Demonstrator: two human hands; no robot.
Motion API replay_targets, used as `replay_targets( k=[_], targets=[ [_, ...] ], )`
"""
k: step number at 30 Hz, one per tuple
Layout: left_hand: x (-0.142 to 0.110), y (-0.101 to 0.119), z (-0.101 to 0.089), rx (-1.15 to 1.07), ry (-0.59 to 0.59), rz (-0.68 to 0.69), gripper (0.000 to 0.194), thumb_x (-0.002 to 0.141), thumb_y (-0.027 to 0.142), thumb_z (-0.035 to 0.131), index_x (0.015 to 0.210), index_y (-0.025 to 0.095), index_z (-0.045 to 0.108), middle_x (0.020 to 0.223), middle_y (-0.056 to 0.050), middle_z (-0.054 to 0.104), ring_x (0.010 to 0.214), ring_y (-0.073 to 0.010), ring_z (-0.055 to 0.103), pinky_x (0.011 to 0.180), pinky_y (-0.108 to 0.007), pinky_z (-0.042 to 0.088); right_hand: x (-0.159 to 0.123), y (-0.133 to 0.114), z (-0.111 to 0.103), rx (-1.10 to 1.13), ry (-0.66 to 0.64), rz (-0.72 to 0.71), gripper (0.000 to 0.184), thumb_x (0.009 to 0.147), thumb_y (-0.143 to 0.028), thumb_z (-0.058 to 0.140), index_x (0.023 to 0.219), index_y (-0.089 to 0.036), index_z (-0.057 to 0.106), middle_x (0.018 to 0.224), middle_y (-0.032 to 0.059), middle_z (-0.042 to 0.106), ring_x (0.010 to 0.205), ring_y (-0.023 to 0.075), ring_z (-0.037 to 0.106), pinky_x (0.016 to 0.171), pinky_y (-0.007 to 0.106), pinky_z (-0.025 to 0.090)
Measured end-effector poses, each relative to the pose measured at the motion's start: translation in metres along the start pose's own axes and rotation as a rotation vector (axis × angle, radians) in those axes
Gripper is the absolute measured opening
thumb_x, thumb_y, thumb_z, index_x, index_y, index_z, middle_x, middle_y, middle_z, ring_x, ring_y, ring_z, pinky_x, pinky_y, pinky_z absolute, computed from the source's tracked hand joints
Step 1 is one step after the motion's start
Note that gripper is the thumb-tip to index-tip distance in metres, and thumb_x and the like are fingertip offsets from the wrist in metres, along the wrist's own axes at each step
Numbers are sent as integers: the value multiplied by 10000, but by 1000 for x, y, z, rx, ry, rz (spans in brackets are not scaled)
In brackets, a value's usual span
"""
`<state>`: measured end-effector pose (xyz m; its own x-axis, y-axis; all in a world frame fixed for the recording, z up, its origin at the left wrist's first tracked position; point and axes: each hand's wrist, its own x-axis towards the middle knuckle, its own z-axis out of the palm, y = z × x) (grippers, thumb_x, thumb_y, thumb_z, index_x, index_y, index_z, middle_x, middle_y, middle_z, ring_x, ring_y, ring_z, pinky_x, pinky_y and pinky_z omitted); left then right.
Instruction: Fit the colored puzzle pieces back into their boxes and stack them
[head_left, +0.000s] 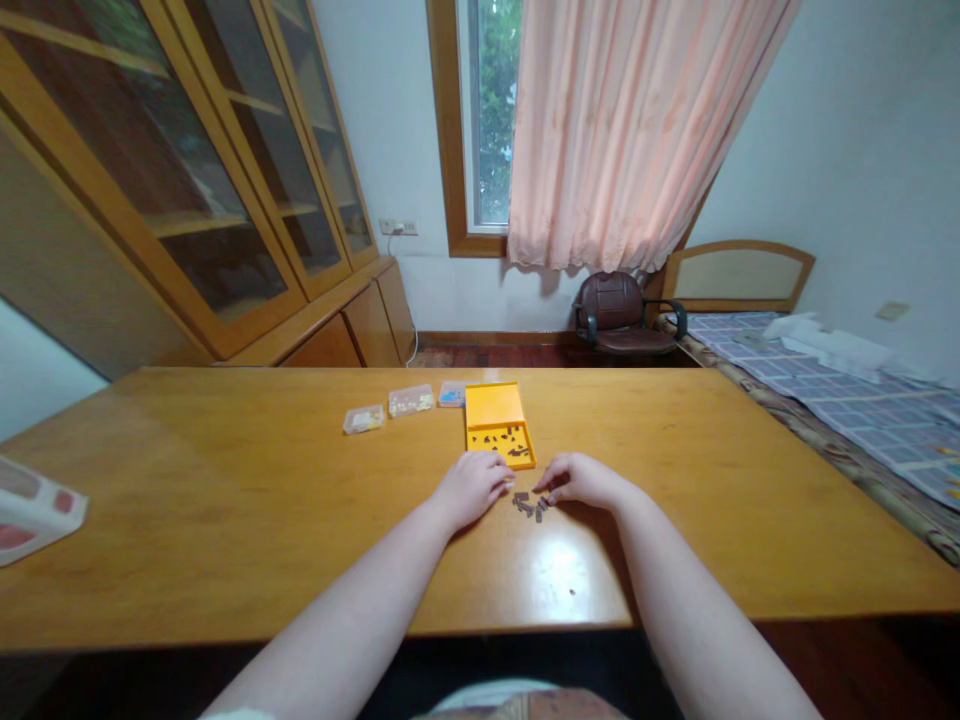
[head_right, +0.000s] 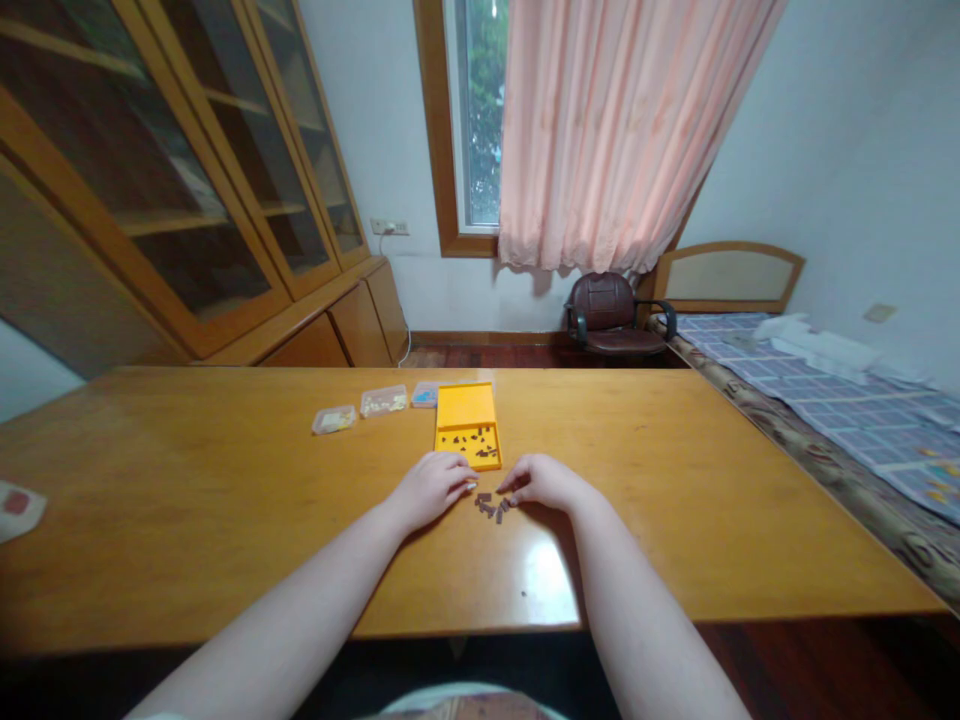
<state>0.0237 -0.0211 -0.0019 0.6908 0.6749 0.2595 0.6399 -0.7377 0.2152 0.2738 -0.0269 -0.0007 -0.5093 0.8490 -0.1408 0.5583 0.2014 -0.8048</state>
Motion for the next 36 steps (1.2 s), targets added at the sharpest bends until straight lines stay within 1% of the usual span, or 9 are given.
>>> replay_targets(
  k=[4,15,17,21,23,26,29,33,36],
  targets=[
    [0,9,-3,-74,-115,151,173,872,337,551,974,263,670,952,-26,623,895,-140,554,821,-260,405,2,3,0,-88,25,-66,164,678,-257,715,832,-223,762,813,34,693,793,178,613,762,275,453],
    [1,3,-2,-61,-111,113,136,873,310,557,875,220,659,883,-11,644,851,-136,566,779,-253,397,4,-6,9,-144,75,-109,78,750,-207,674,784,-217,744,809,22,675,789,163,600,767,267,444],
    [1,3,-2,-71,-104,119,142,881,311,547,888,223,658,886,-9,645,850,-134,567,782,-256,394,6,-9,10,-139,165,-105,70,759,-220,674,780,-208,740,806,29,663,784,163,595,767,271,444],
    [1,2,-3,-68,-56,95,168,881,339,544,872,210,651,884,-13,643,849,-145,563,782,-271,392,14,-17,16,-111,479,-119,121,810,-220,624,861,-195,731,846,48,640,820,165,586,785,278,444],
    [0,1,-4,-70,-1,80,156,880,329,548,874,212,650,891,-10,645,866,-150,563,798,-279,392,18,-19,18,-124,525,-109,163,826,-219,606,936,-188,723,879,59,638,835,165,586,798,282,443],
    [-1,-2,-6,-56,150,4,141,885,292,539,892,212,655,909,-14,651,886,-155,565,810,-288,395,16,-22,16,-168,480,-98,200,827,-237,610,993,-191,713,890,60,645,819,161,583,781,278,441],
    [-1,-8,-6,-10,298,-130,162,894,280,522,913,216,670,928,-22,658,885,-161,565,816,-300,404,9,-23,14,-187,403,-89,162,806,-258,636,923,-196,730,837,45,655,765,153,577,724,262,435],
    [0,-15,-4,63,236,-244,205,877,228,536,1037,241,664,987,-32,660,908,-183,564,816,-320,415,3,-25,18,-213,251,-85,105,772,-260,661,827,-216,738,792,20,659,731,143,577,680,243,421],
    [0,-10,-5,46,142,-182,196,887,267,521,1023,233,659,998,-35,651,930,-182,559,825,-318,411,4,-26,24,-245,180,-119,90,772,-246,652,797,-215,732,801,16,658,757,137,586,704,232,422]
  ],
)
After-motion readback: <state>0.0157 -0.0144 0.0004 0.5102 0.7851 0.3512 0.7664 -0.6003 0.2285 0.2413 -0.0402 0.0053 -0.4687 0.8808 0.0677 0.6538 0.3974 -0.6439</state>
